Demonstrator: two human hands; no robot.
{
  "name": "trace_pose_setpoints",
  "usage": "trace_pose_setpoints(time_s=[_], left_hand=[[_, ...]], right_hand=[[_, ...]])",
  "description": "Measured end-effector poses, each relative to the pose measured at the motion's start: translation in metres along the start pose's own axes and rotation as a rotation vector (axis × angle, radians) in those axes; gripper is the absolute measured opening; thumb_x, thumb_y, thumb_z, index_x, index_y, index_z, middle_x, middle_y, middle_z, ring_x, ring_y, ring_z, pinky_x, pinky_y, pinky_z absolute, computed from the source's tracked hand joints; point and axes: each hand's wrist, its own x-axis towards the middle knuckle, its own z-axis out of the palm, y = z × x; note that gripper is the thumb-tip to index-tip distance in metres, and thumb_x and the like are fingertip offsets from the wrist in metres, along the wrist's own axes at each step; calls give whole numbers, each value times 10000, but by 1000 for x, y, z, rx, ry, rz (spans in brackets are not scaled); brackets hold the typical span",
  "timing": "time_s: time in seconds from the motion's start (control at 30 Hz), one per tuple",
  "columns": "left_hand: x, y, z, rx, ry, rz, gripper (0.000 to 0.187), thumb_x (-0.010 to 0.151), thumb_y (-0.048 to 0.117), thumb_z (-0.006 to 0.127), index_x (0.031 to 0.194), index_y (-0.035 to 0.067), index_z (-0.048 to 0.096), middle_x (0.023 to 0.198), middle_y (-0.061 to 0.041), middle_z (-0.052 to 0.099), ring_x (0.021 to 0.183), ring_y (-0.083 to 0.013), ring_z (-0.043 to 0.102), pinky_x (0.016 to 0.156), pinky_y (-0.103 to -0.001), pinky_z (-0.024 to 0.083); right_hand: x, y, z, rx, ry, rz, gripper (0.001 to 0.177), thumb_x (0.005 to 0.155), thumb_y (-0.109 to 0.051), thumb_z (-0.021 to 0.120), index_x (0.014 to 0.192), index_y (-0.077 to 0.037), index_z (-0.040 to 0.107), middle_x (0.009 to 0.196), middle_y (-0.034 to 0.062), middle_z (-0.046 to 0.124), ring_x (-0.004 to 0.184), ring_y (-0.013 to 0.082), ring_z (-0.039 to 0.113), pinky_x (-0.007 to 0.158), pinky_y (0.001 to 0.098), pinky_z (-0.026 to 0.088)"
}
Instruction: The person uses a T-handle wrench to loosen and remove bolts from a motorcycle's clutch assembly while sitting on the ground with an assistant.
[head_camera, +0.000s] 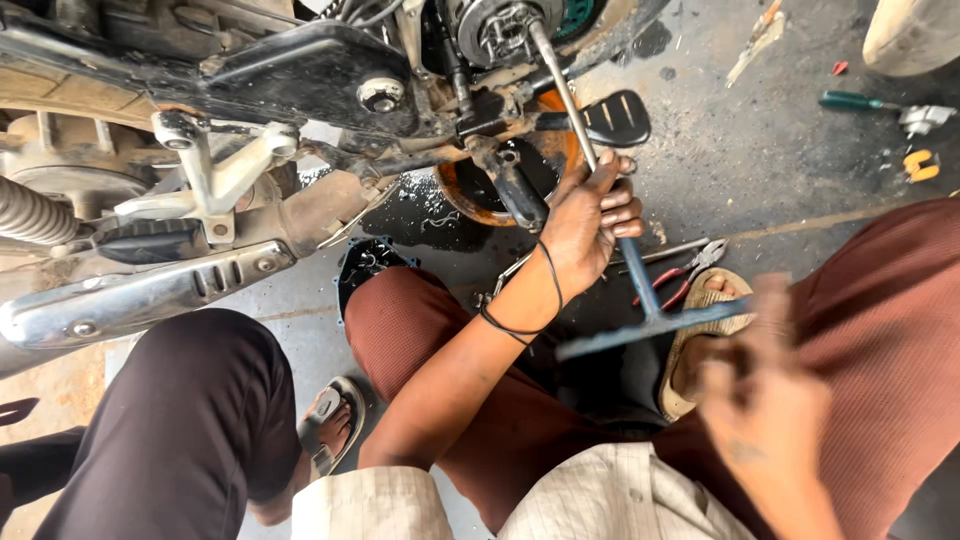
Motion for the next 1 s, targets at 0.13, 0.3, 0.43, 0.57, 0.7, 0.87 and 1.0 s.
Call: trace_pose_setpoints(time_s=[0.13, 0.3, 0.43, 0.57, 0.7, 0.87, 1.0], left_hand=[[7, 3, -5, 7, 39, 18, 247, 1091, 298, 510, 989, 73, 495, 668, 53, 276, 561, -77, 291, 483, -241, 278], [12, -2, -8, -40, 35, -4, 229, 1086, 278, 525, 1014, 61, 517, 679, 58, 284, 562, -71, 293, 483, -240, 276], [16, 3, -9, -72, 25, 6, 220, 1070, 279, 528, 1012, 68, 515, 663, 57, 287, 548, -69, 296, 462, -237, 264], [19, 1, -8, -109, -1, 40, 187, 1086, 243, 529, 1020, 71, 503, 694, 40, 304, 560, -71, 298, 474, -243, 269], [18, 4, -9, -95, 6, 27, 199, 1085, 244, 526, 1037, 51, 510, 692, 41, 304, 560, -70, 302, 474, -240, 279], [23, 7, -11, -110, 30, 28, 201, 1078, 244, 532, 1038, 48, 512, 687, 46, 303, 560, -69, 307, 464, -232, 280], [30, 4, -13, -109, -26, 41, 198, 1091, 238, 528, 1045, 46, 510, 696, 51, 293, 575, -70, 304, 483, -235, 284]], right_hand=[[-4, -4, 40, 177, -348, -158, 260, 813, -97, 766, 1072, -98, 745, 756, 80, 705, 603, 236, 722, 582, 400, 598], [-14, 9, 13, 316, 194, -35, 744, 954, -113, 559, 1660, -154, 327, 886, 48, 752, 651, 162, 723, 591, 311, 581], [3, 25, 45, -59, -211, -47, 640, 855, -122, 742, 1443, -164, 493, 795, 49, 790, 618, 178, 711, 565, 340, 589], [-29, -16, 51, 439, -355, -457, 814, 835, -56, 753, 1557, -72, 378, 720, 37, 701, 611, 143, 734, 576, 348, 611], [-15, -10, 22, 276, 185, -64, 736, 856, -31, 659, 1535, -108, 387, 766, 51, 742, 615, 134, 739, 542, 330, 597], [-13, -17, 65, 319, 2, -664, 741, 786, 0, 753, 1455, 69, 443, 1131, 303, 705, 976, 398, 696, 818, 498, 536], [-30, -18, 32, 442, -162, -586, 358, 881, -66, 757, 1196, -188, 640, 782, -12, 759, 709, 122, 804, 687, 308, 630]])
